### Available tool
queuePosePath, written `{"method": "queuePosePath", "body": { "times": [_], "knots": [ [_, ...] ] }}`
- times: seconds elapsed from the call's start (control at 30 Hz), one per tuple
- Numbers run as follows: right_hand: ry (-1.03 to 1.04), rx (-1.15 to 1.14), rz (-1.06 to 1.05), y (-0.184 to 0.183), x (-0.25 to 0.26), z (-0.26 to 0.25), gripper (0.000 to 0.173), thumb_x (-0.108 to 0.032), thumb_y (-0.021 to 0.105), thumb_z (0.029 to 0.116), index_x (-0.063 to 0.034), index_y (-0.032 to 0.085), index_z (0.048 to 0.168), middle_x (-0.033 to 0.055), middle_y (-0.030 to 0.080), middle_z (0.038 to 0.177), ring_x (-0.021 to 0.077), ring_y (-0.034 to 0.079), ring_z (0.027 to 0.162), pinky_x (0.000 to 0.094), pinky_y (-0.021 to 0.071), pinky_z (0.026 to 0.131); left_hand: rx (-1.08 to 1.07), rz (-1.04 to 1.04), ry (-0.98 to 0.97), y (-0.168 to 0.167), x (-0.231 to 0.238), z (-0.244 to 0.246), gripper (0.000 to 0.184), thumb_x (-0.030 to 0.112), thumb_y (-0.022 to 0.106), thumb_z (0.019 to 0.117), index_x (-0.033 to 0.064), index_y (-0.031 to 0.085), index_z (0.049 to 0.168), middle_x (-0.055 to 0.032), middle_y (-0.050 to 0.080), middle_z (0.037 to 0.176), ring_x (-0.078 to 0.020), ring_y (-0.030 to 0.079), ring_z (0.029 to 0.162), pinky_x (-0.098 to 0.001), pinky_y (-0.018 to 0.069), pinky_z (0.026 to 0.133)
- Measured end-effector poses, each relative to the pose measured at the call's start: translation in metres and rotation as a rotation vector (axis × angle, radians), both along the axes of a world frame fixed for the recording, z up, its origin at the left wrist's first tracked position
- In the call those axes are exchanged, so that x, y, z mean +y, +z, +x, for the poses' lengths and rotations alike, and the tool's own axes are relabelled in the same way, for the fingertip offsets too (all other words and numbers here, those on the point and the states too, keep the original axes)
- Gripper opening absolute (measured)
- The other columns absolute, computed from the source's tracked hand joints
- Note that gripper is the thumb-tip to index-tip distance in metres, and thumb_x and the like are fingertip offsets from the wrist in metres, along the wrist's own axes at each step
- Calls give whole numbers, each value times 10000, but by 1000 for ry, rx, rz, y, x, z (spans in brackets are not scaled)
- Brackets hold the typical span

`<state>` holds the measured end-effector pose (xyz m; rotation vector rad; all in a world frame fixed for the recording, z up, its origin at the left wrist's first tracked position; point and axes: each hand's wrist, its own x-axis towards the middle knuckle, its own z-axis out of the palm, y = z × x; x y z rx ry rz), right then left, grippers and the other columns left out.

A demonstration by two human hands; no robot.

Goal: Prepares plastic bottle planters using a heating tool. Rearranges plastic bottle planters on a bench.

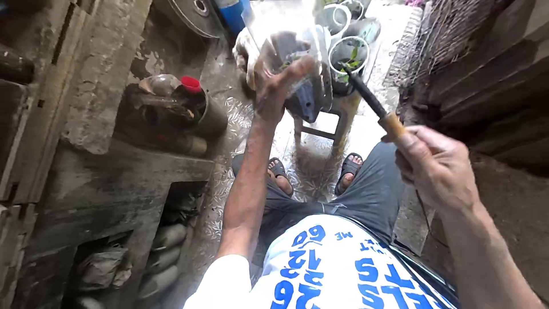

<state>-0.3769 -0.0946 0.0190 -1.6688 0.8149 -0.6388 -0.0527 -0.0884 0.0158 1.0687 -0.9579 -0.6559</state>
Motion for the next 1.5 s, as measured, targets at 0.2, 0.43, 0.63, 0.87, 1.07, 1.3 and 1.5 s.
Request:
{"method": "queuePosePath", "body": {
  "times": [0.2, 0.43, 0.63, 0.87, 1.07, 1.3, 1.5],
  "knots": [
    [36, 33, -106, -10, 13, -1, 354, -423, 483, 1071, -152, 692, 1162, -99, 494, 642, 1, 434, 482, 195, 390, 432, 10, 55, 96, 6, 0, 18, 667, 267, 823, 809, -43, 518, 1315, -163, 676, 1168, -257, 679, 1075, -453, 588, 954],
    [84, 83, -194, -13, 17, 12, 312, -363, 508, 1064, -124, 705, 1092, -114, 505, 641, -47, 429, 498, 151, 372, 448, 36, 44, 72, 4, 2, 21, 617, 250, 793, 839, -31, 509, 1310, -149, 672, 1166, -246, 671, 1083, -435, 577, 968],
    [76, 85, -190, -17, 17, 16, 310, -356, 502, 1068, -128, 710, 1093, -110, 525, 655, -45, 446, 506, 150, 387, 457, 63, 19, 99, 6, 0, 18, 592, 218, 769, 867, -34, 501, 1331, -160, 659, 1192, -256, 661, 1112, -447, 574, 984],
    [80, 68, -229, -20, 19, 19, 317, -355, 508, 1064, -108, 704, 1095, -101, 538, 668, -44, 457, 518, 151, 397, 467, 80, 15, 82, 8, 3, 18, 606, 230, 778, 857, -27, 500, 1330, -162, 663, 1184, -263, 666, 1101, -457, 574, 976],
    [76, 131, -287, -16, 18, 21, 328, -354, 496, 1059, -105, 707, 1097, -99, 526, 652, -42, 438, 503, 162, 382, 458, 79, 57, 117, 0, 5, 15, 695, 245, 835, 793, -34, 507, 1340, -167, 664, 1192, -265, 669, 1102, -453, 578, 979],
    [80, 175, -302, -15, 14, 29, 323, -345, 499, 1057, -114, 715, 1125, -71, 575, 679, -9, 487, 521, 201, 421, 471, 21, 25, 83, -1, 3, 9, 647, 204, 849, 777, -53, 535, 1281, -161, 687, 1122, -251, 688, 1043, -438, 594, 942],
    [84, 194, -323, -6, 13, 13, 336, -375, 501, 1059, -118, 718, 1078, -88, 530, 648, -29, 446, 512, 186, 379, 458, 57, 46, 148, -6, 3, 14, 663, 162, 854, 770, -59, 517, 1296, -175, 680, 1135, -266, 687, 1062, -446, 597, 951]
  ]
}}
